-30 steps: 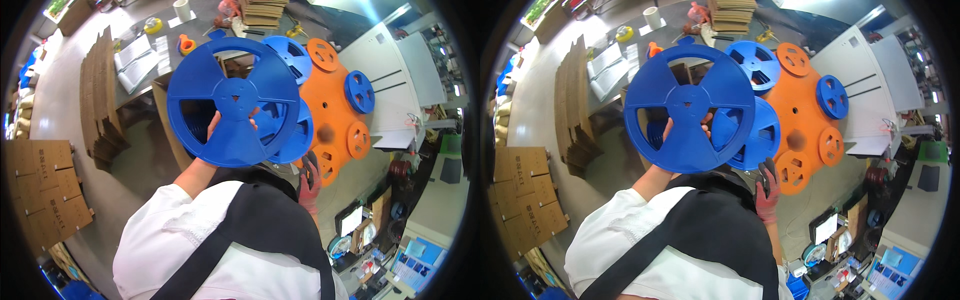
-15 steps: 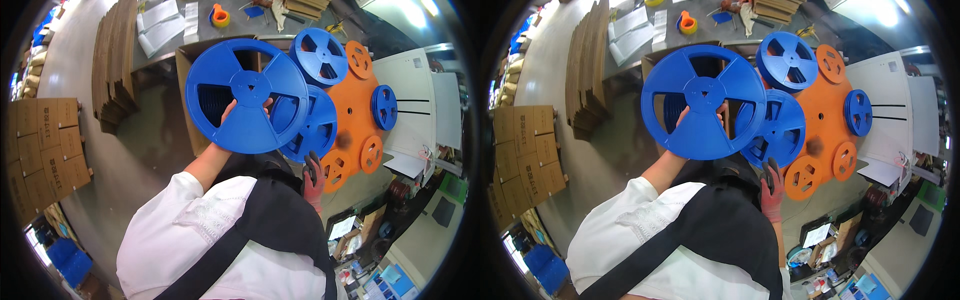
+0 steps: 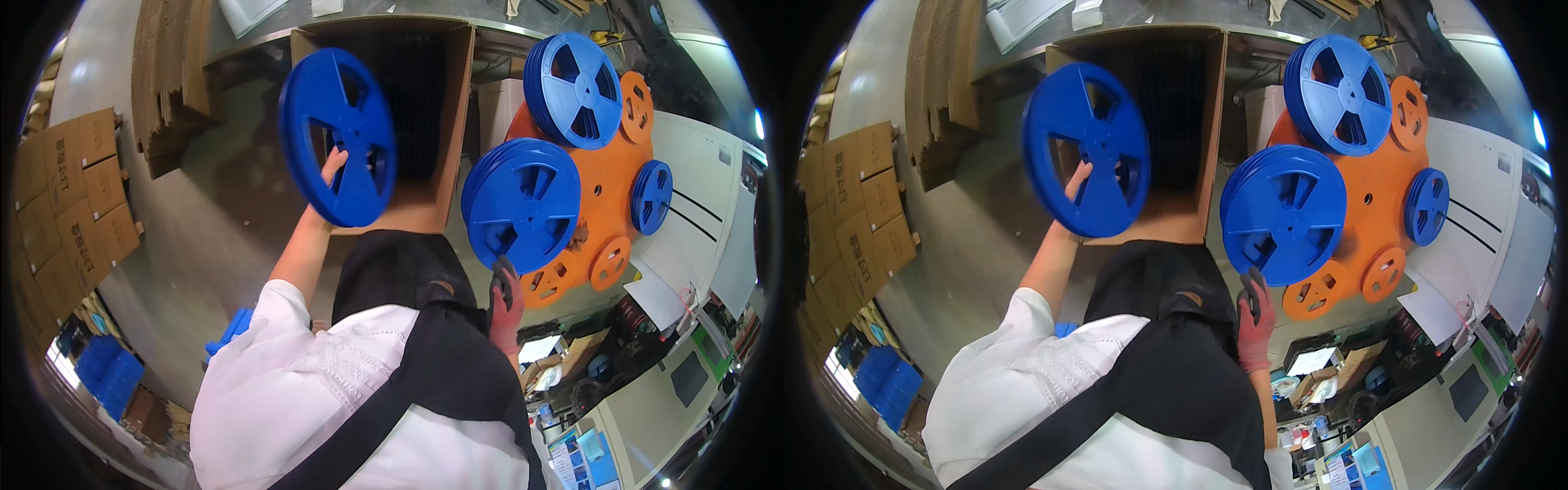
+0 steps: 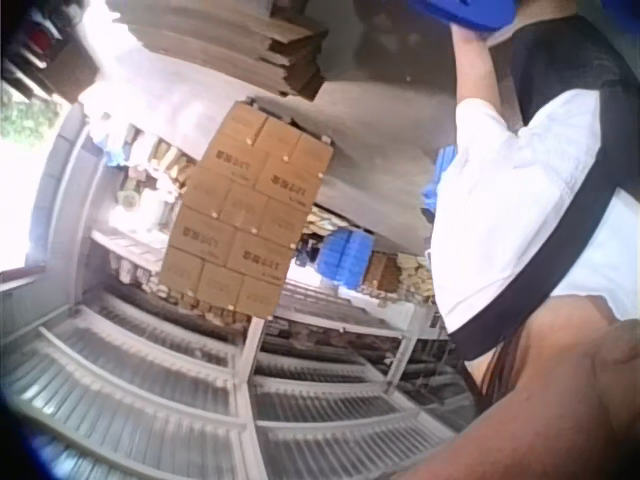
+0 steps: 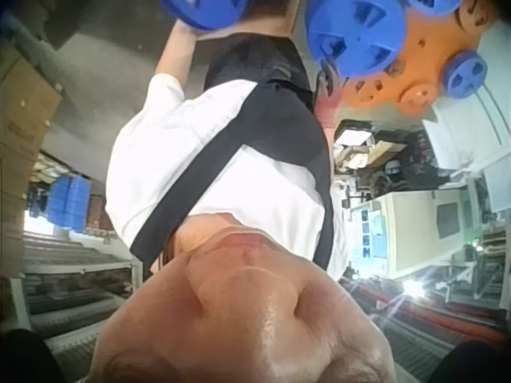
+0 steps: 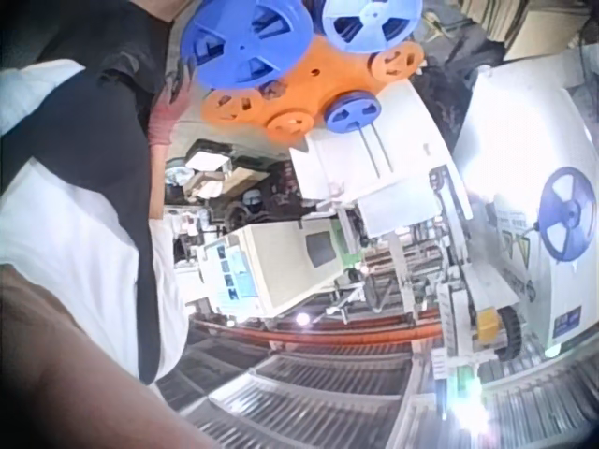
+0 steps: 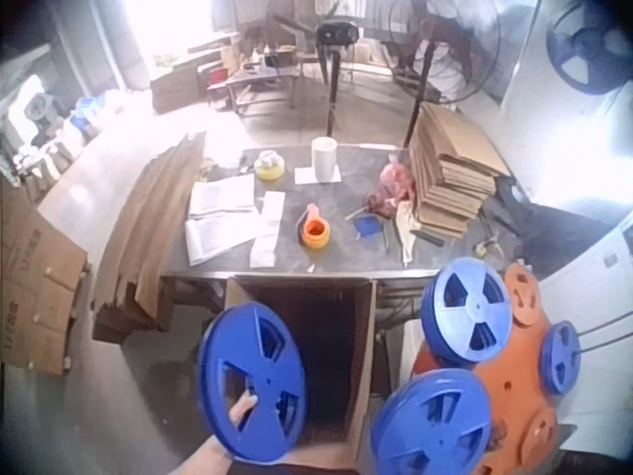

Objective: The person takes blue plastic reels from a bag and places them into a cardboard box, then moves blue and orange reels between the box and a nearby rotating table.

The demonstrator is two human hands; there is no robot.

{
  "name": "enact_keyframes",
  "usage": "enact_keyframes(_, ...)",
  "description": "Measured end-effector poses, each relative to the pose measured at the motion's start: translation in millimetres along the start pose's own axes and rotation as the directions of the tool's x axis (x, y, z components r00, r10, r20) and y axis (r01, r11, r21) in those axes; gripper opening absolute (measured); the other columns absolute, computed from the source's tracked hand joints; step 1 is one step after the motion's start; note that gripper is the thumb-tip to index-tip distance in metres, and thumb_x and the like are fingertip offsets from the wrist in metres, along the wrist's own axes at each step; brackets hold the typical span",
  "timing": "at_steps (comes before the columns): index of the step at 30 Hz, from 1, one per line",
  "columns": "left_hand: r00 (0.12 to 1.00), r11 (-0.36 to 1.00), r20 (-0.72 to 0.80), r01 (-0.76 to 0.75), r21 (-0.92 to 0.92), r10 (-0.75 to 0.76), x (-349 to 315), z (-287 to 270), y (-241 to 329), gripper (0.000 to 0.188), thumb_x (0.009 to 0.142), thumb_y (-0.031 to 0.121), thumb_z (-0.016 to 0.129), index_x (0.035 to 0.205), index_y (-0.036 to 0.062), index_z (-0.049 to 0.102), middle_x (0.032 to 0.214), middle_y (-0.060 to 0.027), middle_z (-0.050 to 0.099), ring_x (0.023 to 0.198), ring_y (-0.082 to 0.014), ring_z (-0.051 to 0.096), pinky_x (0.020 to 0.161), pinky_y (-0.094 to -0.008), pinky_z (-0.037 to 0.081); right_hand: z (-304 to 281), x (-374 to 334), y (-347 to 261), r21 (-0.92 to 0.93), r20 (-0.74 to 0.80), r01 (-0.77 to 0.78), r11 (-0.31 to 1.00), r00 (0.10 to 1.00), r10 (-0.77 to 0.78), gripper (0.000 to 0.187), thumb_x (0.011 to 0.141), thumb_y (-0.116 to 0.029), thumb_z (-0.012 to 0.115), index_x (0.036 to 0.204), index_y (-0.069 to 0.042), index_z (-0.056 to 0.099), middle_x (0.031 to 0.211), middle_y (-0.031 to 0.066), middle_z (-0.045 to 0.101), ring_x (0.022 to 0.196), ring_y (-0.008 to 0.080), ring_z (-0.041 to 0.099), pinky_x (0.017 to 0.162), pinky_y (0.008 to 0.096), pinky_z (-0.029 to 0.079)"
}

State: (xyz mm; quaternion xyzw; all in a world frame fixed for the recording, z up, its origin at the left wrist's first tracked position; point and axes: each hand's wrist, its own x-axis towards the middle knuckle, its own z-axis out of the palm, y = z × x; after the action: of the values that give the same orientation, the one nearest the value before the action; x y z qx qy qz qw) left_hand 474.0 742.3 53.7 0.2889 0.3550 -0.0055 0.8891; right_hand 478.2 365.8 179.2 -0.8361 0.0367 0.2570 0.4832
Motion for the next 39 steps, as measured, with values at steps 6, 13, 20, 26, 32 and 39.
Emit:
enact_keyframes(6,0.994,0.995,-0.094,-0.051,0.09,0.059,132,-82,-25,0.038,0.089,0.027,0.063,0.124,0.0162,0.054,0.095,0.0002,0.06,0.083,-0.015,0.059,0.073,-0.031,0.051,12,2,-9,0.013,0.054,-0.215,0.977,0.975,0.214,0.042,0.087,0.004,0.052,0.129,0.003,0.055,0.138,0.0154,0.052,0.128,0.0265,0.05,0.105,0.0339,0.04)
enact_keyframes(13,0.973,0.982,-0.143,0.187,0.029,-0.181,197,-69,-27,0.029,0.089,0.03,0.061,0.112,0.0133,0.058,0.091,-0.0056,0.062,0.081,-0.0185,0.061,0.071,-0.0329,0.053,16,-5,8,0.065,-0.028,-0.286,0.956,0.957,0.288,0.04,0.088,-0.001,0.054,0.128,0.003,0.056,0.136,0.0165,0.054,0.128,0.0283,0.05,0.106,0.0348,0.039)
enact_keyframes(20,0.953,0.952,-0.19,0.265,0.15,-0.235,218,-71,-45,0.034,0.089,0.037,0.063,0.113,0.0131,0.057,0.087,-0.0042,0.062,0.074,-0.02,0.06,0.067,-0.0346,0.053,20,-11,15,0.114,-0.079,-0.343,0.933,0.933,0.352,0.037,0.089,-0.001,0.053,0.126,0.003,0.058,0.134,0.0161,0.056,0.127,0.0266,0.05,0.107,0.0344,0.038)
enact_keyframes(26,0.859,0.922,-0.437,0.359,0.143,-0.267,185,-98,-72,0.083,0.092,0.052,0.058,0.155,0.0174,0.017,0.163,-0.0116,0.006,0.148,-0.036,0.013,0.117,-0.0497,0.02,21,-21,38,0.138,-0.155,-0.333,0.933,0.923,0.352,0.039,0.091,-0.003,0.053,0.13,0.002,0.055,0.133,0.0149,0.056,0.126,0.0249,0.05,0.106,0.0337,0.037)
enact_keyframes(32,0.914,0.681,-0.257,0.406,0.609,-0.314,95,-48,-114,0.072,0.097,0.038,0.055,0.155,0.0129,0.019,0.162,-0.0094,0.016,0.148,-0.0279,0.016,0.117,-0.0464,0.019,2,-12,132,0.635,-0.395,-0.273,0.723,0.69,0.607,0.059,0.093,-0.012,0.057,0.147,-0.003,0.034,0.148,0.0144,0.04,0.134,0.0239,0.04,0.109,0.0328,0.033)
enact_keyframes(39,0.901,0.352,0.353,-0.254,0.901,-0.253,108,120,-177,0.073,0.097,0.032,0.055,0.154,0.0073,0.018,0.16,-0.0195,0.014,0.149,-0.0323,0.01,0.119,-0.0397,0.014,-46,51,212,0.848,-0.26,-0.266,0.459,0.544,0.798,0.078,0.088,-0.029,0.067,0.152,-0.011,0.026,0.147,0.0124,0.041,0.132,0.0239,0.04,0.107,0.0437,0.034)
